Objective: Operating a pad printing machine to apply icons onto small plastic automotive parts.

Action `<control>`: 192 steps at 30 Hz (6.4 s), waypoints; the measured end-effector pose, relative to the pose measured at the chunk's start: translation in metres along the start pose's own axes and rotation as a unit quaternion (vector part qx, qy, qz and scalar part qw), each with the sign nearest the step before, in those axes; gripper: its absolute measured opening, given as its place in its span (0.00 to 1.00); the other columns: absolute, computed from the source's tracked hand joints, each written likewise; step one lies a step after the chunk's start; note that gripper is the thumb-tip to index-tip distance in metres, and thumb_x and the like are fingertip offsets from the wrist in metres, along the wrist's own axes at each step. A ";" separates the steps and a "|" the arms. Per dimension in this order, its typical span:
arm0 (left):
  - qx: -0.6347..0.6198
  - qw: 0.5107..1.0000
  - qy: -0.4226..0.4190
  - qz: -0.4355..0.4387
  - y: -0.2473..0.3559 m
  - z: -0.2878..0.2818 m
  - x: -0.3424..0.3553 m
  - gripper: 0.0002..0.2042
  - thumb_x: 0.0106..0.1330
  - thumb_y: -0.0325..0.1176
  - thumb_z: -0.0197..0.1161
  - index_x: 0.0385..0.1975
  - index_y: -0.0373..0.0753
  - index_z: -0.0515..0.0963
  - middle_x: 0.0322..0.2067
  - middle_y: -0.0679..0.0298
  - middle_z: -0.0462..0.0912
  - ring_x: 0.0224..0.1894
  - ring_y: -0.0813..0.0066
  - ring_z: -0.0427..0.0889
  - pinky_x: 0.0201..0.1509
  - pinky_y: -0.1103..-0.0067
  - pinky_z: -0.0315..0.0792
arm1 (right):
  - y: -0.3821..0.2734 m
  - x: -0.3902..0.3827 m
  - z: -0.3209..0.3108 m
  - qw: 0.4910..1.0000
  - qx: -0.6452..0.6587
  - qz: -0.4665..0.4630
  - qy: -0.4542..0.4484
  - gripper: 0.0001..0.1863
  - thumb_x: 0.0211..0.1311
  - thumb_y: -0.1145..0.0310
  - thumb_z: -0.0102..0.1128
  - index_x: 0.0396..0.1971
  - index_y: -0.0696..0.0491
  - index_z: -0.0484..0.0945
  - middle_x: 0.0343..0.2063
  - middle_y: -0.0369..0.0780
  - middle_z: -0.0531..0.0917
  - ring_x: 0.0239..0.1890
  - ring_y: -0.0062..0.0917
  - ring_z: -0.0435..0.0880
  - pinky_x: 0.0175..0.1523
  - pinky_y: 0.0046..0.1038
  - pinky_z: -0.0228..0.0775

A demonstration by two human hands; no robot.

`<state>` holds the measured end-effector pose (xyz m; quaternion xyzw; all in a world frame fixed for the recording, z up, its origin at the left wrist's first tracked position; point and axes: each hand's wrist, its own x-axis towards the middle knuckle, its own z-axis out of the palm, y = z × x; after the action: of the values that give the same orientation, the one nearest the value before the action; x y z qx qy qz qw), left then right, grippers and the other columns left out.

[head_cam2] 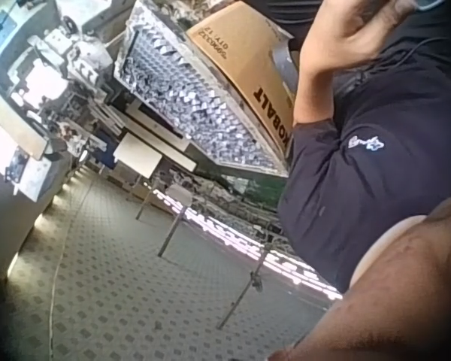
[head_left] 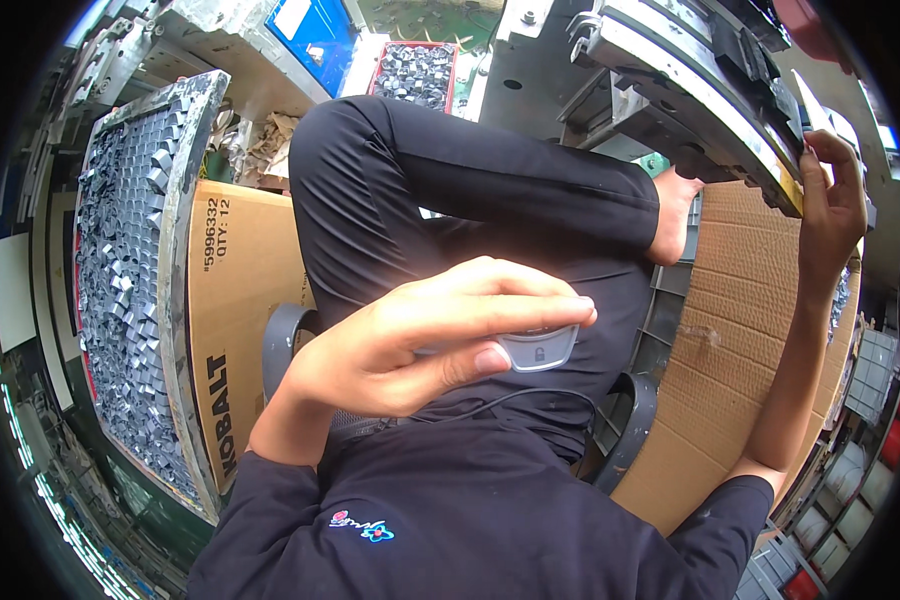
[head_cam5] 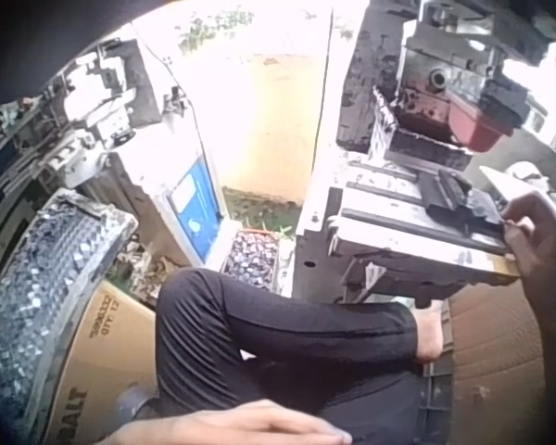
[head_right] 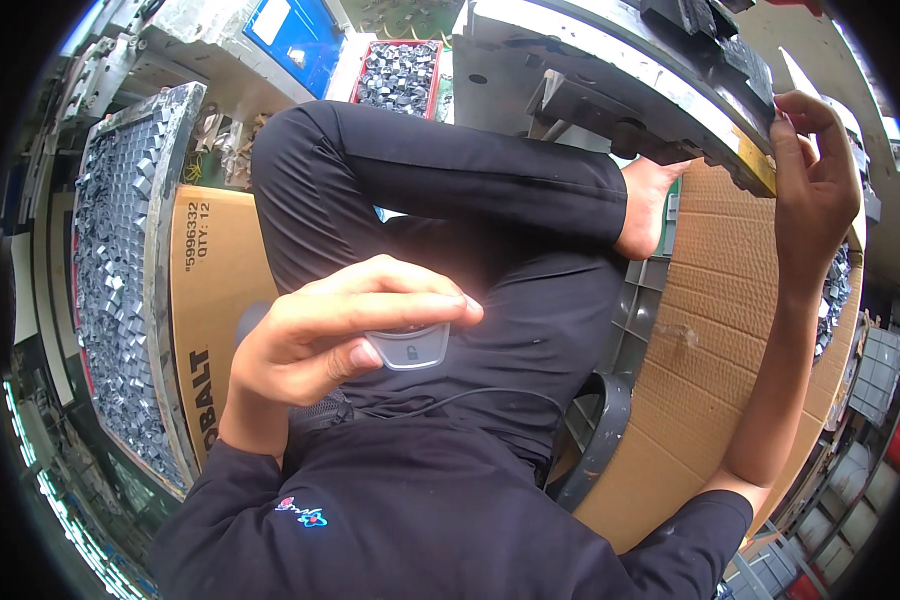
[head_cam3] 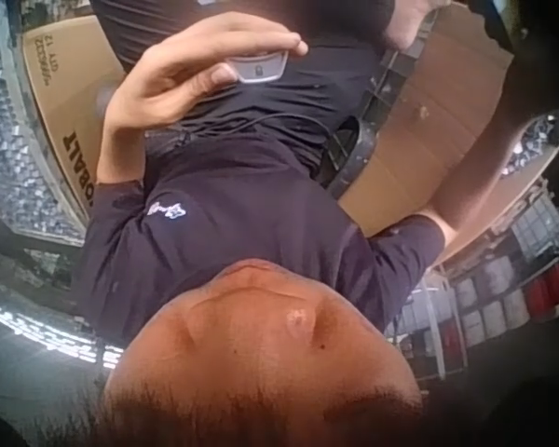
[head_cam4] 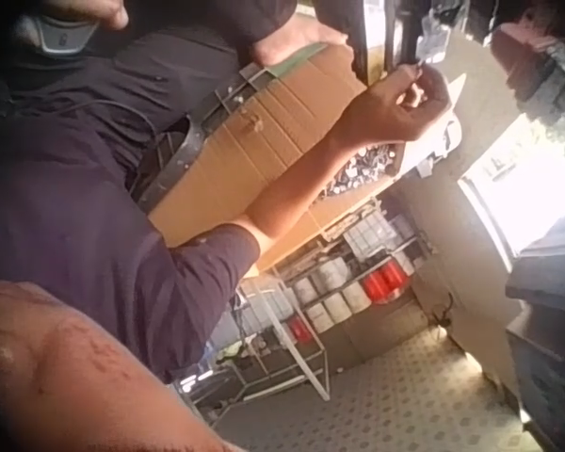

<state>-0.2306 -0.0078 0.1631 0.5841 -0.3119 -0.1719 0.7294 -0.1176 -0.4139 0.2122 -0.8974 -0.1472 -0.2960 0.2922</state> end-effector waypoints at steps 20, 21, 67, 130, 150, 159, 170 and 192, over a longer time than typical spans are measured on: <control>0.145 0.859 0.490 0.012 0.035 -0.140 -0.126 0.21 0.79 0.27 0.63 0.68 0.31 0.68 0.61 0.54 0.82 0.61 0.65 0.85 0.58 0.75 0.81 | 0.098 -0.012 -0.027 0.997 0.011 0.053 -0.054 0.14 0.81 0.74 0.55 0.60 0.63 0.78 0.54 0.41 0.82 0.60 0.26 0.81 0.68 0.30 0.70; 0.147 0.859 0.491 0.015 0.036 -0.153 -0.141 0.21 0.79 0.27 0.63 0.68 0.31 0.68 0.61 0.54 0.82 0.61 0.65 0.85 0.58 0.75 0.81 | 0.097 -0.011 -0.027 0.997 0.004 0.053 -0.055 0.14 0.81 0.74 0.55 0.60 0.63 0.78 0.54 0.40 0.82 0.60 0.26 0.81 0.68 0.30 0.71; 0.676 0.434 0.549 -0.231 -0.014 -0.234 -0.255 0.19 0.67 0.46 0.73 0.55 0.50 0.88 0.51 0.68 0.88 0.49 0.67 0.83 0.60 0.65 0.71 | 0.063 -0.012 -0.010 0.995 0.068 0.060 -0.028 0.11 0.80 0.79 0.53 0.57 0.61 0.79 0.51 0.38 0.82 0.57 0.23 0.81 0.65 0.28 0.72; 0.635 0.455 0.578 -0.235 -0.010 -0.228 -0.244 0.17 0.66 0.45 0.73 0.53 0.51 0.88 0.47 0.71 0.89 0.48 0.70 0.82 0.59 0.68 0.67 | 0.060 -0.012 -0.010 0.996 0.055 0.059 -0.034 0.11 0.80 0.79 0.53 0.56 0.60 0.79 0.51 0.37 0.81 0.57 0.22 0.80 0.65 0.27 0.71; 0.460 0.565 0.680 -0.076 0.007 -0.246 -0.270 0.19 0.86 0.38 0.48 0.57 0.34 0.84 0.51 0.57 0.90 0.55 0.72 0.85 0.57 0.75 0.75 | 0.054 -0.011 -0.010 0.999 0.025 0.012 -0.029 0.11 0.79 0.79 0.53 0.55 0.58 0.78 0.49 0.36 0.80 0.51 0.18 0.79 0.58 0.24 0.71; 0.412 0.537 0.736 0.023 0.053 -0.231 -0.272 0.19 0.87 0.39 0.46 0.54 0.33 0.83 0.48 0.60 0.90 0.42 0.79 0.82 0.51 0.79 0.75 | 0.066 -0.011 -0.005 0.998 0.023 0.013 -0.052 0.11 0.81 0.75 0.55 0.57 0.59 0.79 0.51 0.37 0.82 0.52 0.20 0.80 0.58 0.25 0.73; 0.569 0.581 0.524 -0.255 0.082 -0.214 -0.269 0.10 0.72 0.35 0.69 0.45 0.38 0.89 0.37 0.61 0.93 0.39 0.76 0.89 0.47 0.77 0.80 | 0.068 -0.014 -0.009 0.998 0.036 0.030 -0.047 0.13 0.81 0.74 0.55 0.59 0.58 0.79 0.53 0.39 0.83 0.57 0.24 0.82 0.64 0.28 0.73; 0.564 0.583 0.394 -0.431 0.093 -0.203 -0.295 0.16 0.58 0.38 0.78 0.44 0.36 0.91 0.43 0.53 0.91 0.45 0.60 0.89 0.53 0.67 0.82 | 0.077 -0.012 -0.010 0.998 0.030 0.042 -0.036 0.14 0.82 0.73 0.54 0.60 0.59 0.79 0.55 0.39 0.84 0.59 0.25 0.82 0.67 0.30 0.71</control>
<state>-0.3285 0.3487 0.1528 0.9544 0.2608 -0.0087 0.1448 -0.0983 -0.4820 0.1777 -0.9039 -0.1287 -0.2463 0.3252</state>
